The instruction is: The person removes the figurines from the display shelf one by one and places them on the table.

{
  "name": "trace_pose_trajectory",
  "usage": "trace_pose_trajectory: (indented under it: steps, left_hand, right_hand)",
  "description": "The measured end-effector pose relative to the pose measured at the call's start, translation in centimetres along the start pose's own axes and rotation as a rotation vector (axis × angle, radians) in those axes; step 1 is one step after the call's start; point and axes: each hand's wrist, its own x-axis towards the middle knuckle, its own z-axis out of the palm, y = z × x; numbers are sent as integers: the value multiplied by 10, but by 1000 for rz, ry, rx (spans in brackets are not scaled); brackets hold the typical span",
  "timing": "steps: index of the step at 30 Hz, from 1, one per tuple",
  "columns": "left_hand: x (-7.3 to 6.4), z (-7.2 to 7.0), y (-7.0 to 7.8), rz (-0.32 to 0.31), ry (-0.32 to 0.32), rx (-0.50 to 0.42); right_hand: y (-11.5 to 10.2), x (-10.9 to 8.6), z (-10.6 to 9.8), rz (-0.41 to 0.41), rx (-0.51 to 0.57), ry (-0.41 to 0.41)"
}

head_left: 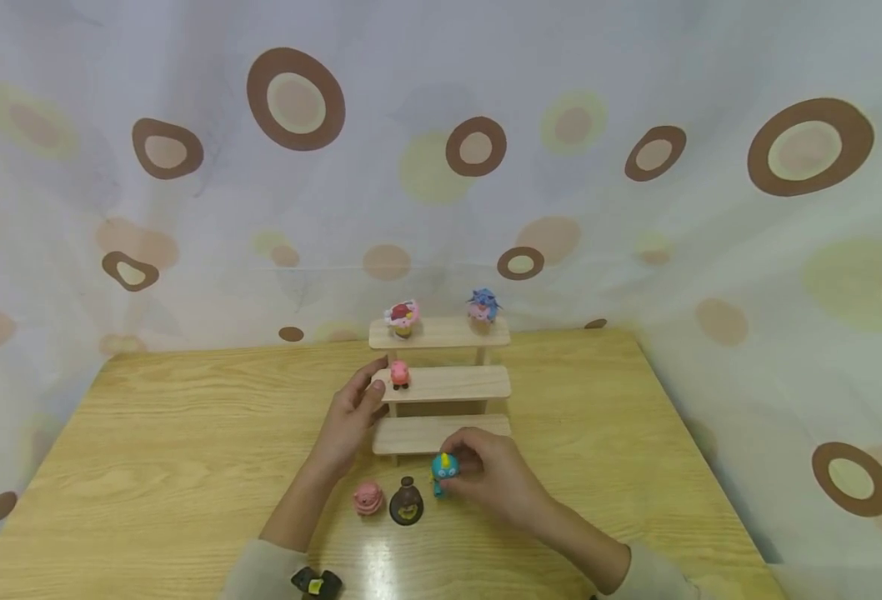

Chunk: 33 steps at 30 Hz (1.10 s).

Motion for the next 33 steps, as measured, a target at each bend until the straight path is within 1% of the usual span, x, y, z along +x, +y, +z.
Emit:
trace_pose_trajectory:
  steps: [2, 6, 11, 16, 20, 24, 28, 30, 33]
  left_hand:
    - [0, 0, 0, 1, -6, -4]
    - [0, -1, 1, 0, -16, -18]
    - [1, -2, 3, -1, -5, -8]
    - [0, -4, 2, 8, -14, -13]
    - [-1, -3, 3, 7, -11, -11]
    - [-1, -2, 2, -5, 1, -7]
    - [-1, -1, 1, -5, 4, -7]
    - [-1, -1, 0, 1, -1, -3]
    - [-1, 0, 1, -2, -8, -4]
  right_hand:
    - [2, -2, 3, 22, -3, -23]
    - [7, -4, 6, 33, -25, -54]
    - [16, -5, 7, 56, -13, -95]
    - [23, -4, 8, 50, -18, -115]
    - [24, -4, 8, 48, -29, -126]
    - [23, -6, 8, 37, -86, -131]
    - [21, -7, 0, 32, -176, -148]
    - [17, -6, -7, 28, -200, -162]
    - [9, -3, -19, 7, -205, -167]
